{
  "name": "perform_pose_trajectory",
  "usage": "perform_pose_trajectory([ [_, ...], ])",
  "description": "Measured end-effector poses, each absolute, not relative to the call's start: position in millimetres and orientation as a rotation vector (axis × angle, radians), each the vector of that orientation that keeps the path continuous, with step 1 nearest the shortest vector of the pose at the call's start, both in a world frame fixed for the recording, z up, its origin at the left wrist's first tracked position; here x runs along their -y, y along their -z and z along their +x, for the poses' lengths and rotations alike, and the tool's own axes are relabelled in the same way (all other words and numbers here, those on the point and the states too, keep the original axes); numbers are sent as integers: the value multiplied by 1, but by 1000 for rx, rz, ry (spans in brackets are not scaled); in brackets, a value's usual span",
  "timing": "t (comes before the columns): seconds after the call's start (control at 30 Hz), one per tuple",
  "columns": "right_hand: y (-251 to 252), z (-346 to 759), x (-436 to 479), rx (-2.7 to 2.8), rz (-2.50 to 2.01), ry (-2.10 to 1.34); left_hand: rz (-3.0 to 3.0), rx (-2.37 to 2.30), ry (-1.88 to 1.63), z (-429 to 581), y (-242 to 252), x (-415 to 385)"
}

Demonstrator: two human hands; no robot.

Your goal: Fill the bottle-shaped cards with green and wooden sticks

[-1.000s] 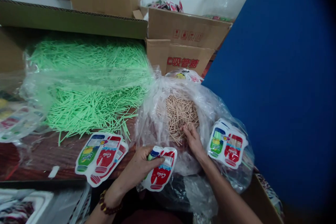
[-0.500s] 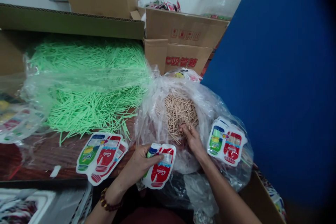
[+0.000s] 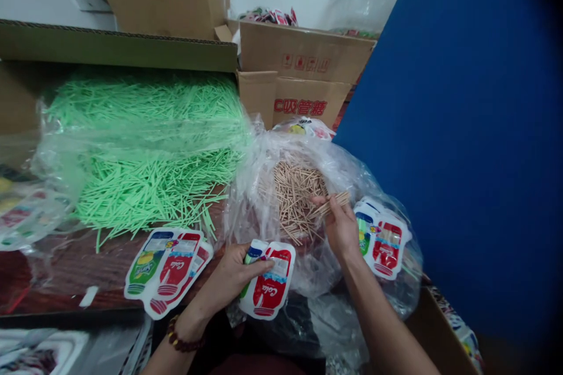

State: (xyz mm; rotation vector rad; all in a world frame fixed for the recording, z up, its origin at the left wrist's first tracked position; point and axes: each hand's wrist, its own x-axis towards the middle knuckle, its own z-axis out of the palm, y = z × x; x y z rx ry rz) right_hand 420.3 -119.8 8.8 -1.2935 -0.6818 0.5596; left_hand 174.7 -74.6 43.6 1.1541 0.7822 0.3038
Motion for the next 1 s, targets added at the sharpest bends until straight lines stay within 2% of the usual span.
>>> perform_pose_trajectory([
  [0.1, -31, 407, 113, 438, -888, -748, 1160, -740, -308, 179, -47, 73],
  [0.27, -55, 370, 116, 360, -692, -901, 1160, -735, -293, 184, -51, 72],
  [0.5, -71, 325, 123, 444, -833, -920, 1161, -687, -324, 183, -51, 71],
  [0.87, -54, 317, 133, 407, -1030, -901, 1136, -617, -394, 183, -51, 69],
  [1.0, -60, 318, 137, 519, -1017, -1019, 1191, -621, -414, 184, -54, 66],
])
